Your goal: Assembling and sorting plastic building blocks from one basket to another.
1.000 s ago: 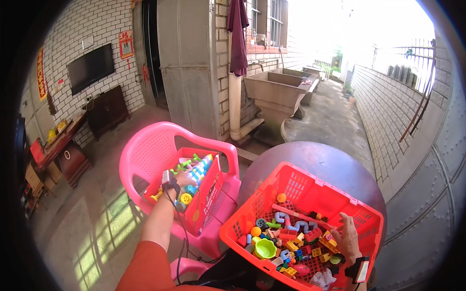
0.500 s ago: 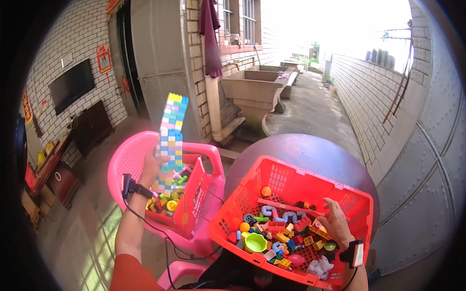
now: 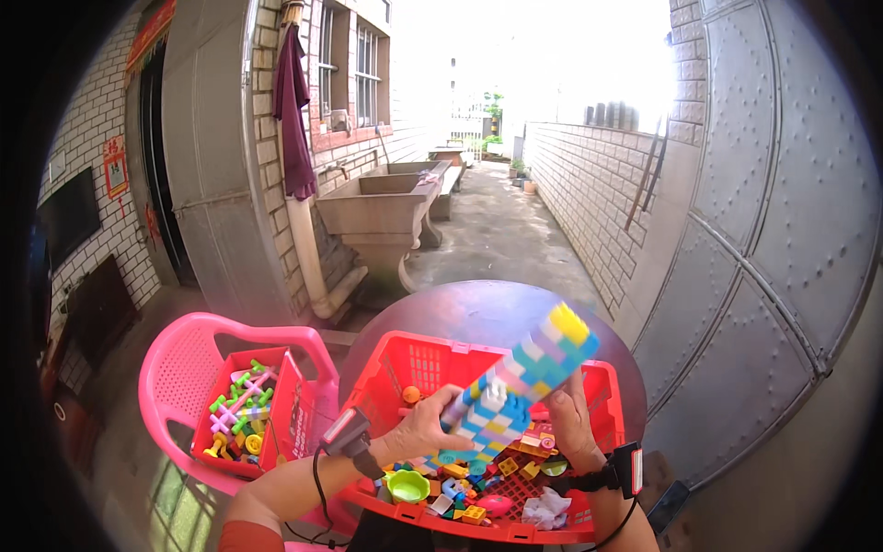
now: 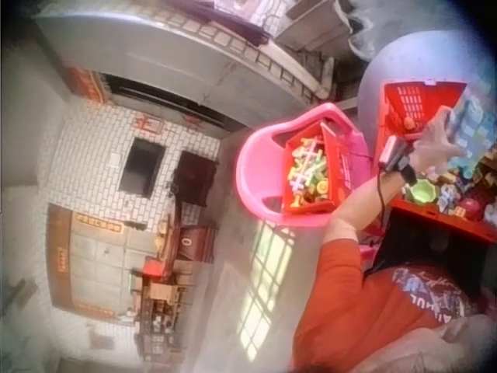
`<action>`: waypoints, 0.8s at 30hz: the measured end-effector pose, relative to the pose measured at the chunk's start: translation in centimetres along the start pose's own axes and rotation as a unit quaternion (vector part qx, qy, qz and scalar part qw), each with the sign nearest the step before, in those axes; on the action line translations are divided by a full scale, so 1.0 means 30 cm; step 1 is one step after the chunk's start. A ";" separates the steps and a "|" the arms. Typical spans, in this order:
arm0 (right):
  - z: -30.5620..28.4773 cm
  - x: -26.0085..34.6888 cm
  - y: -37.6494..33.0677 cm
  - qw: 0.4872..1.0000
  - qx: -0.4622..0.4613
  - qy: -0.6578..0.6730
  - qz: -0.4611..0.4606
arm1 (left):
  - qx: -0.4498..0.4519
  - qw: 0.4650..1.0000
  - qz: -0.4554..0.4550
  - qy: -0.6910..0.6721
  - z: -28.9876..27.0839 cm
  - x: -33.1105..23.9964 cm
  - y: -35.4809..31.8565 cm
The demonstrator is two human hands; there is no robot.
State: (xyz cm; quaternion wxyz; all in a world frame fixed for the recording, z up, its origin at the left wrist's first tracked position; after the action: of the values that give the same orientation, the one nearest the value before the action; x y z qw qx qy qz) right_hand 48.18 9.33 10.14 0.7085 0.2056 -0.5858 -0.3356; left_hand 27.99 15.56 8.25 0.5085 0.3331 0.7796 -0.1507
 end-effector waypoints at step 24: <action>-0.016 -0.243 -0.369 0.501 0.636 -0.442 0.386 | -0.038 0.942 -0.029 -0.331 -0.213 0.047 0.127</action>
State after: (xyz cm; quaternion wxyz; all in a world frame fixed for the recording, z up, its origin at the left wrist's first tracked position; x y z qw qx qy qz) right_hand 45.42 6.88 -2.59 0.0945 0.1792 -0.8996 0.3868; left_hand 25.77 22.53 10.16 0.7459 0.2217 0.5815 -0.2373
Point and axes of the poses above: each hand's wrist, its own y-axis towards the middle knuckle, its own z-axis out of the palm, x = y × z, the point moved 8 cm from there along y, towards the middle knuckle, and after that the axes turned 14 degrees about -z, right-handed, at the moved point
